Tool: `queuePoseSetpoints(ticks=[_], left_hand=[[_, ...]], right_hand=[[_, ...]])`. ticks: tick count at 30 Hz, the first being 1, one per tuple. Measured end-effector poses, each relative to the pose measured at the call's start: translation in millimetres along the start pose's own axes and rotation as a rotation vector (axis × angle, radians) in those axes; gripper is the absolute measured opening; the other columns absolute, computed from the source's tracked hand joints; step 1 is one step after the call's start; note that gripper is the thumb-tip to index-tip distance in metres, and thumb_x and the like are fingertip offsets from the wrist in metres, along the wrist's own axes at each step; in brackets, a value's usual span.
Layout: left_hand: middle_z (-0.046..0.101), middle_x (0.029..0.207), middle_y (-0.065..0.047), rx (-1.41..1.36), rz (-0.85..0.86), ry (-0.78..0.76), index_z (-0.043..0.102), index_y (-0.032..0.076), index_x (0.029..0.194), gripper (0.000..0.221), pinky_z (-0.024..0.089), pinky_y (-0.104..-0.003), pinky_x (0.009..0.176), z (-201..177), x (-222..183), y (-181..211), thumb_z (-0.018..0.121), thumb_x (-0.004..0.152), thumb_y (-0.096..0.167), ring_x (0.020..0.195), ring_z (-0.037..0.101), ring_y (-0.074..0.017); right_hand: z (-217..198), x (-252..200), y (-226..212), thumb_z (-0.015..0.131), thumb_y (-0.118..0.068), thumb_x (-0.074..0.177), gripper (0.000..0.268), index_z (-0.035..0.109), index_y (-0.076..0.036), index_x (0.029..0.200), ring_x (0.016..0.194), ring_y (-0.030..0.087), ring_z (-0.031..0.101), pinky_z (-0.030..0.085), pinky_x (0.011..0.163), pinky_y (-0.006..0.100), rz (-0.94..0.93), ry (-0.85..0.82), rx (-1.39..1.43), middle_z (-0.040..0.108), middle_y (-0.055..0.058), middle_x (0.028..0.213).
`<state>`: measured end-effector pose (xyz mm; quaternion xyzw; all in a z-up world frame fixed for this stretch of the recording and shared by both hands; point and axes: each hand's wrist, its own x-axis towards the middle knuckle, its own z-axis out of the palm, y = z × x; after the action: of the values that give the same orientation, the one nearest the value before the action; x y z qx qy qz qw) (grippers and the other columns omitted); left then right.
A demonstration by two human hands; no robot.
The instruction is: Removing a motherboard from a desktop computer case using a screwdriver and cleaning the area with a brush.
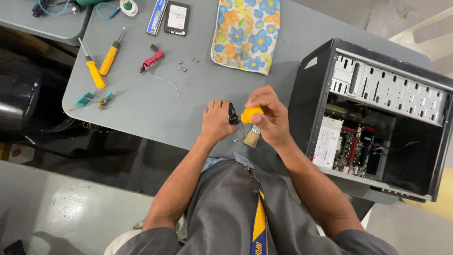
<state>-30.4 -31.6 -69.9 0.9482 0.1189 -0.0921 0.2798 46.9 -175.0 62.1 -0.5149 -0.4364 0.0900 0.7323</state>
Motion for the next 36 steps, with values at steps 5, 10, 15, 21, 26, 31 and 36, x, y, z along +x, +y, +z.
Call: queuePoseSetpoints(ticks=[5, 10, 15, 21, 26, 31, 36], left_hand=[[0.048, 0.126, -0.013, 0.043, 0.105, 0.172, 0.050, 0.004, 0.141, 0.079, 0.042, -0.051, 0.104, 20, -5, -4, 0.073, 0.070, 0.028, 0.124, 0.043, -0.0317], [0.046, 0.132, -0.018, 0.035, 0.133, 0.244, 0.044, 0.003, 0.149, 0.084, 0.038, -0.052, 0.109, 38, -6, -10, 0.070, 0.073, 0.028, 0.128, 0.042, -0.0356], [0.045, 0.136, -0.015, 0.122, 0.131, 0.316, 0.042, 0.007, 0.152, 0.092, 0.033, -0.053, 0.112, 51, -3, -15, 0.071, 0.071, 0.036, 0.131, 0.040, -0.0346], [0.034, 0.158, -0.014, -0.262, 0.247, 0.168, 0.032, 0.014, 0.163, 0.084, 0.017, -0.063, 0.121, -12, -32, 20, 0.070, 0.088, 0.019, 0.149, 0.024, -0.0366], [0.073, 0.119, -0.005, -0.624, 0.336, 0.075, 0.072, 0.019, 0.124, 0.030, 0.051, -0.048, 0.100, -31, -27, 35, 0.066, 0.098, 0.007, 0.119, 0.065, -0.0298], [0.073, 0.082, 0.007, -0.456, 0.417, 0.176, 0.074, 0.024, 0.088, 0.010, 0.059, -0.035, 0.078, -39, -10, 33, 0.083, 0.088, 0.021, 0.085, 0.072, -0.0181], [0.074, 0.108, 0.003, -0.411, 0.555, 0.101, 0.072, 0.024, 0.106, 0.017, 0.060, -0.041, 0.087, -56, -8, 28, 0.077, 0.090, 0.023, 0.109, 0.070, -0.0225]], right_hand=[[3, -3, -12, 0.059, -0.023, 0.105, 0.032, 0.062, 0.008, 0.111, 0.084, 0.020, 0.064, 0.053, 0.080, 0.032, 0.021, 0.054, -0.032, 0.061, 0.023, 0.103], [5, -4, -23, 0.044, -0.022, 0.111, 0.034, 0.057, 0.009, 0.109, 0.090, 0.026, 0.068, 0.054, 0.086, 0.039, 0.044, 0.064, 0.011, 0.066, 0.025, 0.098], [-7, -11, -10, 0.054, -0.037, 0.107, 0.035, 0.033, -0.011, 0.115, 0.088, 0.019, 0.064, 0.056, 0.092, 0.037, 0.001, 0.016, 0.091, 0.061, 0.015, 0.095], [-20, -5, -25, 0.060, -0.023, 0.105, 0.028, 0.065, 0.003, 0.113, 0.096, 0.015, 0.053, 0.049, 0.085, 0.028, 0.028, -0.055, -0.155, 0.049, 0.011, 0.106], [-20, -1, -31, 0.054, -0.018, 0.107, 0.036, 0.059, 0.014, 0.122, 0.098, 0.021, 0.059, 0.049, 0.089, 0.034, 0.041, -0.035, -0.117, 0.060, 0.022, 0.109], [-12, -3, -31, 0.067, -0.024, 0.100, 0.048, 0.053, 0.014, 0.126, 0.085, 0.015, 0.062, 0.053, 0.085, 0.034, 0.051, 0.045, -0.109, 0.066, 0.028, 0.111], [-8, -2, -21, 0.078, -0.016, 0.094, 0.040, 0.058, 0.007, 0.119, 0.082, 0.015, 0.063, 0.053, 0.082, 0.032, 0.025, 0.162, -0.286, 0.068, 0.022, 0.104]])
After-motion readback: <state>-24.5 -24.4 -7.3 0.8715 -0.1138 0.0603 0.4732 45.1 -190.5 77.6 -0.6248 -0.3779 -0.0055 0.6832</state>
